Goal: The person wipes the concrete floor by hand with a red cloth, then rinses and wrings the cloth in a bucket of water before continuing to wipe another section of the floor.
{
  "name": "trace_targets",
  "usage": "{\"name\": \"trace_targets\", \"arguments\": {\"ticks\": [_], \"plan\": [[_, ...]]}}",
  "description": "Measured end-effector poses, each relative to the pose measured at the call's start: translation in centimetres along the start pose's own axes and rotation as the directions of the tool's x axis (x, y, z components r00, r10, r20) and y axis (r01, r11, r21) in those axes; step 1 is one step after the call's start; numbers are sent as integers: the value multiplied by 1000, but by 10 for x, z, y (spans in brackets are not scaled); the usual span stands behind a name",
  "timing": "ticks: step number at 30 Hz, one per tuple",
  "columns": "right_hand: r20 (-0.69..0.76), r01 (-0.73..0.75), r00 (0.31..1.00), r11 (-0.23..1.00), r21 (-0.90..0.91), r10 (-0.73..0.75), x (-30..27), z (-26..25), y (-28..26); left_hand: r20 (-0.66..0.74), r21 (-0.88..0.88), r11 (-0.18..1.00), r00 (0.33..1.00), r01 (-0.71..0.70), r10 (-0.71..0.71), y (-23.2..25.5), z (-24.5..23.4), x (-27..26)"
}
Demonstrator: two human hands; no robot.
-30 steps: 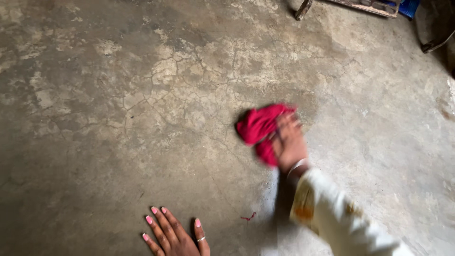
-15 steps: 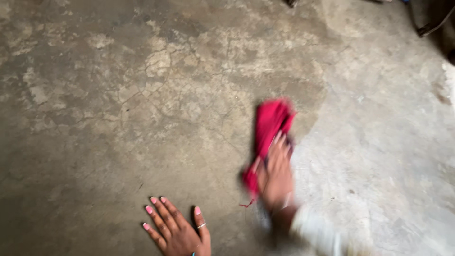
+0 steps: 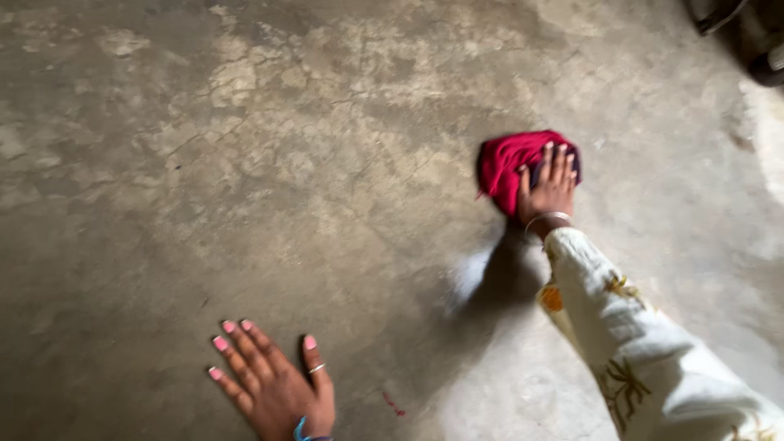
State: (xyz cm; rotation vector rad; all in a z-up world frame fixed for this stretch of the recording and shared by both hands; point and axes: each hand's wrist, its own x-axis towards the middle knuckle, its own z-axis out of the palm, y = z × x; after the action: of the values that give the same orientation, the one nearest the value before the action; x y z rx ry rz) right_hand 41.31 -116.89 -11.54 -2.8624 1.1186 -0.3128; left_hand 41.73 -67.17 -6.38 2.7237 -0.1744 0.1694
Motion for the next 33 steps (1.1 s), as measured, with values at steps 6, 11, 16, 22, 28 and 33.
{"name": "trace_targets", "arguments": {"ticks": [6, 11, 16, 22, 28, 33], "plan": [[52, 82, 995, 989, 125, -89, -129, -41, -86, 16, 39, 999, 1000, 4, -4, 3, -10, -4], [141, 300, 918, 884, 359, -369, -319, -114, -185, -5, 37, 999, 1000, -11, 11, 6, -15, -4], [573, 399, 634, 854, 334, -520, -299, -125, -130, -17, 33, 999, 1000, -25, 25, 5, -11, -9], [168, 259, 936, 929, 265, -309, -160, -76, 34, -37, 19, 998, 997, -60, 61, -6, 1, -8], [110, 106, 987, 987, 119, -119, -103, -18, 81, -129, 13, 996, 988, -87, 88, -8, 11, -17], [105, 99, 988, 984, 145, -115, -74, -18, 87, 275, 501, 744, 897, -441, 347, 123, 65, 6]]}}
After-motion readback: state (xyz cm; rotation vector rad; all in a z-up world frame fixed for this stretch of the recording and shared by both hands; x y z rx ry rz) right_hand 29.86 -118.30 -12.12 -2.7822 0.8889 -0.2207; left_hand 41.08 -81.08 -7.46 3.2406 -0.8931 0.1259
